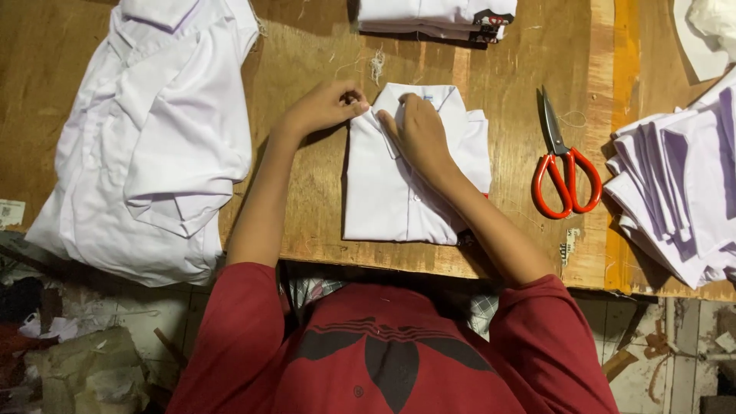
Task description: Folding white shirts and using scissors to trim loose threads at a finishing station
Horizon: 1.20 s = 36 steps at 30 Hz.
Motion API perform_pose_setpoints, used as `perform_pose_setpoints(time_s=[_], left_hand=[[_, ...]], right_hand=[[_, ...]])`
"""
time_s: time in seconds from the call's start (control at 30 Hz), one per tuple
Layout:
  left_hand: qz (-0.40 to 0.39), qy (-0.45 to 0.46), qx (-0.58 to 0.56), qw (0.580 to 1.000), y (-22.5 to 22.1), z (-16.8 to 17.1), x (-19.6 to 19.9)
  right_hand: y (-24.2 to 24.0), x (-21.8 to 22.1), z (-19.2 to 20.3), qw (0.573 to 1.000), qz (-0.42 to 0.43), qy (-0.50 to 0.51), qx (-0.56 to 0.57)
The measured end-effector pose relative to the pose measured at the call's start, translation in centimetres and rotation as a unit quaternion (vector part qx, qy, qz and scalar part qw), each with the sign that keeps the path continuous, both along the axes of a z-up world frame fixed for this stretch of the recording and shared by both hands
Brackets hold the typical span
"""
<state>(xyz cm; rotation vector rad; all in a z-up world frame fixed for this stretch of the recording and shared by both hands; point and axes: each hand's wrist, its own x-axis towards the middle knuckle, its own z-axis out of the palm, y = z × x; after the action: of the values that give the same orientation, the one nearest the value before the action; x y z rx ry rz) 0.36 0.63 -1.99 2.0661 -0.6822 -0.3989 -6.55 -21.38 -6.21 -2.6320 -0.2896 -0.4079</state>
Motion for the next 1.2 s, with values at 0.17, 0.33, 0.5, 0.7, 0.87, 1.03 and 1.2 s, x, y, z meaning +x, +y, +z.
perform_pose_setpoints(time_s=[0.17,0.33,0.5,0.7,0.87,1.03,1.2], left_hand=[[0.001,-0.040,0.010,0.999,-0.2,0.1,0.2],[0.005,-0.008,0.060,0.998,-0.9,1.6,-0.3],[0.066,-0.014,0.063,0.996,-1.0,0.8,0.1],[0.006,0.006,0.034,0.999,0.1,2.2,0.1],[0.006,-0.034,0.021,0.999,-0.2,1.2,0.5],[0.009,-0.060,0.032,0.998,-0.3,0.5,0.7],[0.051,0.001,0.097,0.994,-1.1,1.3,0.0]], right_hand=[[0.7,-0.3,0.8,0.998,-0.033,0.031,-0.039],[0.4,-0.2,0.2,1.000,0.004,-0.008,-0.009],[0.3,-0.5,0.4,1.000,-0.007,-0.008,0.019],[0.6,-1.0,1.3,0.997,-0.018,0.030,0.067],[0.3,-0.9,1.2,0.998,0.002,0.013,0.068],[0.3,-1.8,2.5,0.993,0.005,0.021,0.114],[2.1,-5.6,7.5,0.983,0.120,-0.136,-0.041]])
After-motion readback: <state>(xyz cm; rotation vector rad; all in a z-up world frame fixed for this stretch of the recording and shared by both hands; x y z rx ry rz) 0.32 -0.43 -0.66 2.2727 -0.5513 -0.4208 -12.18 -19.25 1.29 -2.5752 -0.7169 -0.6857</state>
